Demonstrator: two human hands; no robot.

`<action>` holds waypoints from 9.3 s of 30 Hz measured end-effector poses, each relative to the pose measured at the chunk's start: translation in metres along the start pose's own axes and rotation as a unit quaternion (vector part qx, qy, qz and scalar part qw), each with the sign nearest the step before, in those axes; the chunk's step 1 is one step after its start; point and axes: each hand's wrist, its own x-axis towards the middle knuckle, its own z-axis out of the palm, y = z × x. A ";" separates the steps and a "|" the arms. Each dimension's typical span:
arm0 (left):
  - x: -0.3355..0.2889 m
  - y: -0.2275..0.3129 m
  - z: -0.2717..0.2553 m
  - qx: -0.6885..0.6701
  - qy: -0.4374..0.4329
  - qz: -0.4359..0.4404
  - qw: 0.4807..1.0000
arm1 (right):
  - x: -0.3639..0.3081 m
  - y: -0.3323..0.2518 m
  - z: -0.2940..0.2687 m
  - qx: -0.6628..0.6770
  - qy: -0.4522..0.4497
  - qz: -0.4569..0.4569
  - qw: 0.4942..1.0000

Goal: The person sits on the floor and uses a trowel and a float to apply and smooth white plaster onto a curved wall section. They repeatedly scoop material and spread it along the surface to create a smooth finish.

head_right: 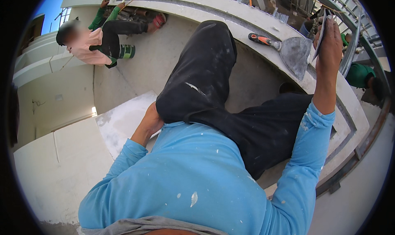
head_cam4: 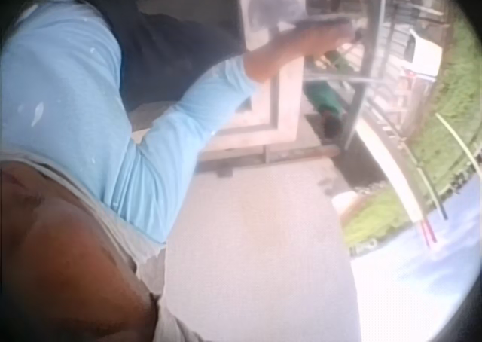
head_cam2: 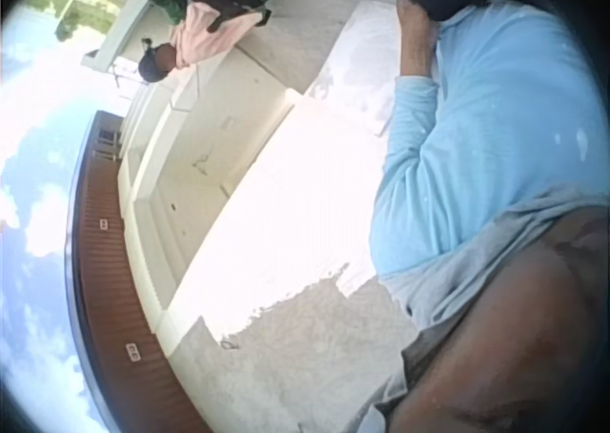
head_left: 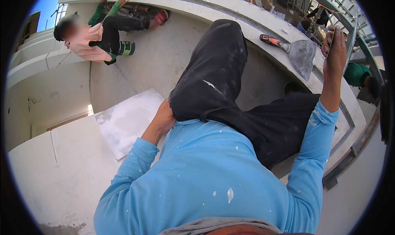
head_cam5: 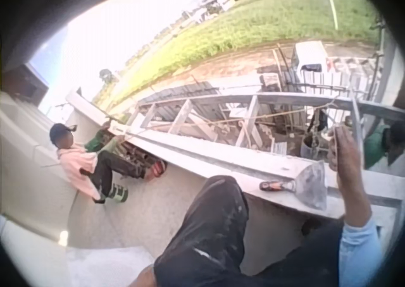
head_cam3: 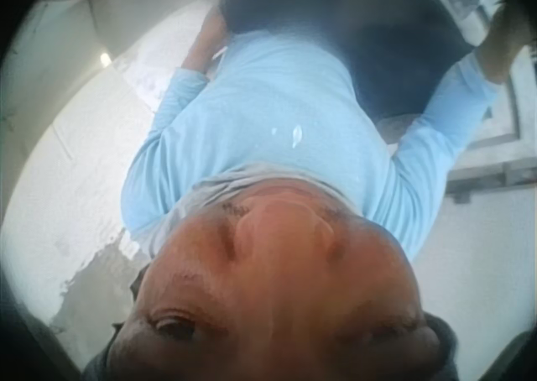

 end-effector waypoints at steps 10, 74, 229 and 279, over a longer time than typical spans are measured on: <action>0.007 0.018 -0.045 0.021 -0.020 -0.061 0.998 | 0.001 0.002 0.000 -0.005 0.003 0.026 1.000; 0.237 0.117 0.270 0.224 -0.181 0.451 0.845 | -0.034 0.018 -0.181 -0.713 0.353 0.048 0.604; 0.252 0.130 0.267 0.039 -0.334 0.250 0.908 | -0.005 0.109 0.043 -0.664 0.185 0.019 0.724; 0.255 0.150 0.246 -0.116 -0.318 0.270 0.901 | 0.011 0.104 0.076 -0.670 0.264 0.044 0.692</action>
